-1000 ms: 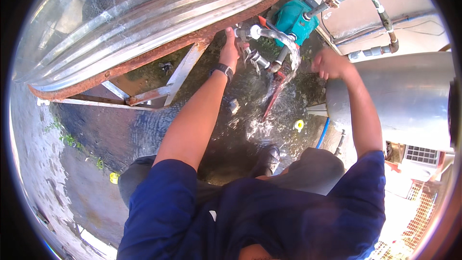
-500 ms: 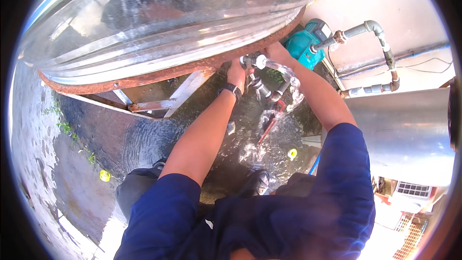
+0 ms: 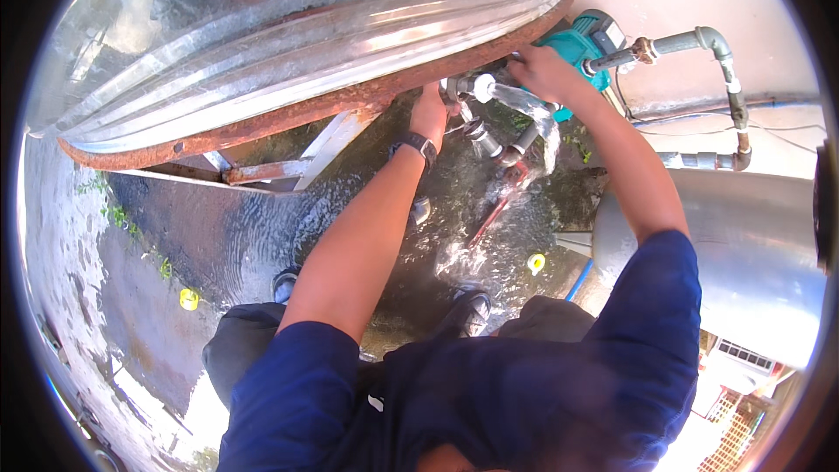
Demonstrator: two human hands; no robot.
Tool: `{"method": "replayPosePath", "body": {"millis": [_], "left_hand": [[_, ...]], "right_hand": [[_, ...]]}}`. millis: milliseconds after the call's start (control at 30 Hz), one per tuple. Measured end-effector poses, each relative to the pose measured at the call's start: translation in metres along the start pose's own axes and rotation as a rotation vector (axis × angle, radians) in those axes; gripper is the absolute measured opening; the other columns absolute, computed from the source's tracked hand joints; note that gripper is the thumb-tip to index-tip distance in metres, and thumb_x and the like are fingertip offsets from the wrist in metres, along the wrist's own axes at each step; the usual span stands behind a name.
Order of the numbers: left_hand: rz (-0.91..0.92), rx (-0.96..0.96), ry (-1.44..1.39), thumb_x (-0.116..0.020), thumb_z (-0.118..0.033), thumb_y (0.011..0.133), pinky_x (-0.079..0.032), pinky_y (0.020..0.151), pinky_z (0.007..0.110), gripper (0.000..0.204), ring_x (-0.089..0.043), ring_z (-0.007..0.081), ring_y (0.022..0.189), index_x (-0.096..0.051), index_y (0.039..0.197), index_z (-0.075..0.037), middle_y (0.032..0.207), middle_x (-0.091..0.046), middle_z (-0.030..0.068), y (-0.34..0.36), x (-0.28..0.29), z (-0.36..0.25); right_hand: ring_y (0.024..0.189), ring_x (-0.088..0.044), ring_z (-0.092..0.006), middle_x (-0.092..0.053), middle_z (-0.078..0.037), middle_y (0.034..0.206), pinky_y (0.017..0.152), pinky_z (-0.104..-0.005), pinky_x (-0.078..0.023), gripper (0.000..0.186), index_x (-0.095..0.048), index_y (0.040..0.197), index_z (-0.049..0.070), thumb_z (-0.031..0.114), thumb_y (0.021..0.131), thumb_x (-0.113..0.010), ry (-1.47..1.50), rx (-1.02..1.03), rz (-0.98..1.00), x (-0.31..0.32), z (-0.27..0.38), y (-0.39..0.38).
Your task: The person wraps a pipe fitting with white tape, then screws it onto a leaking pipe under a water tank. They use a pipe wrench to tighten the fitting and stop the leak.
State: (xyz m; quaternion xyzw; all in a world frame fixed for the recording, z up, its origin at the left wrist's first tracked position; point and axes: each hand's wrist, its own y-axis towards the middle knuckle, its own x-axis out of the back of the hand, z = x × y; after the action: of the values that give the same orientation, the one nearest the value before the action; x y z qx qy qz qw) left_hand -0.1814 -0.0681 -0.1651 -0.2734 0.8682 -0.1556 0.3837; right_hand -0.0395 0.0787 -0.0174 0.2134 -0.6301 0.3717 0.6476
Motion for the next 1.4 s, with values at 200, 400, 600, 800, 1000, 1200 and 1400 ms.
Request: {"method": "replayPosePath", "body": {"millis": [200, 400, 600, 800, 1000, 1200, 1400], "left_hand": [[0.166, 0.105, 0.193, -0.026, -0.081, 0.100, -0.044, 0.079, 0.033, 0.086, -0.055, 0.0139, 0.071, -0.070, 0.100, -0.007, 0.075, -0.059, 0.0013, -0.009, 0.025, 0.006], [0.110, 0.292, 0.547, -0.023, -0.099, 0.083, -0.047, 0.072, 0.031, 0.106, -0.053, 0.0151, 0.067, -0.071, 0.097, -0.005, 0.073, -0.055, 0.0020, -0.028, 0.035, 0.020], [0.010, 0.332, 0.857, -0.028, -0.095, 0.087, -0.048, 0.056, 0.034, 0.108, -0.054, 0.0166, 0.062, -0.069, 0.110, 0.003, 0.073, -0.057, 0.0060, -0.017, 0.059, 0.038], [0.223, 0.487, 1.064, -0.050, -0.076, 0.094, -0.050, 0.059, 0.038, 0.080, -0.065, 0.0205, 0.070, -0.070, 0.117, -0.002, 0.092, -0.069, 0.0113, -0.005, 0.116, 0.074], [0.129, 0.435, 0.787, -0.054, -0.068, 0.097, -0.052, 0.065, 0.043, 0.067, -0.068, 0.0209, 0.078, -0.071, 0.117, -0.006, 0.099, -0.072, 0.0110, -0.018, 0.173, 0.057], [-0.054, 0.557, 0.908, -0.054, -0.059, 0.102, -0.054, 0.071, 0.042, 0.059, -0.069, 0.0195, 0.088, -0.058, 0.133, -0.009, 0.110, -0.069, 0.0065, -0.077, 0.220, 0.012], [0.634, 0.387, 1.949, -0.064, -0.065, 0.094, -0.055, 0.077, 0.044, 0.061, -0.071, 0.0295, 0.084, -0.071, 0.106, -0.006, 0.094, -0.074, 0.0111, -0.153, 0.192, -0.038]], "right_hand": [[0.062, -0.065, -0.0334, -0.066, -0.020, 0.072, 0.063, -0.0418, -0.051, 0.037, -0.060, 0.098, -0.004, 0.032, 0.104, -0.059, 0.054, -0.306, -0.292, 0.029, -0.011, -0.120], [0.058, -0.054, -0.0144, -0.055, -0.007, 0.065, 0.055, -0.0348, -0.042, 0.028, -0.060, 0.097, 0.000, 0.027, 0.104, -0.060, 0.312, -0.571, -0.101, 0.046, 0.041, -0.219], [0.066, -0.062, -0.0186, -0.062, -0.012, 0.071, 0.062, -0.0380, -0.049, 0.031, -0.062, 0.098, -0.002, 0.028, 0.102, -0.064, 0.630, -0.376, 0.332, 0.028, 0.119, -0.221], [0.056, -0.059, -0.0185, -0.058, -0.006, 0.071, 0.053, -0.0340, -0.048, 0.031, -0.057, 0.093, 0.002, 0.031, 0.106, -0.058, 1.375, -0.562, 0.330, -0.056, 0.172, -0.150], [0.072, -0.055, -0.0279, -0.056, -0.013, 0.083, 0.068, -0.0459, -0.049, 0.017, -0.045, 0.110, 0.004, 0.021, 0.107, -0.045, 2.377, -0.806, -0.156, -0.113, 0.210, -0.072], [0.075, -0.054, -0.0233, -0.057, -0.007, 0.086, 0.072, -0.0432, -0.047, 0.021, -0.050, 0.109, 0.009, 0.028, 0.111, -0.039, 2.710, -0.667, -0.569, -0.120, 0.250, -0.007], [0.075, -0.056, -0.0221, -0.066, -0.008, 0.093, 0.071, -0.0423, -0.046, 0.024, -0.055, 0.112, 0.009, 0.027, 0.111, -0.038, 2.813, -0.609, -0.652, -0.131, 0.236, -0.004]]}}
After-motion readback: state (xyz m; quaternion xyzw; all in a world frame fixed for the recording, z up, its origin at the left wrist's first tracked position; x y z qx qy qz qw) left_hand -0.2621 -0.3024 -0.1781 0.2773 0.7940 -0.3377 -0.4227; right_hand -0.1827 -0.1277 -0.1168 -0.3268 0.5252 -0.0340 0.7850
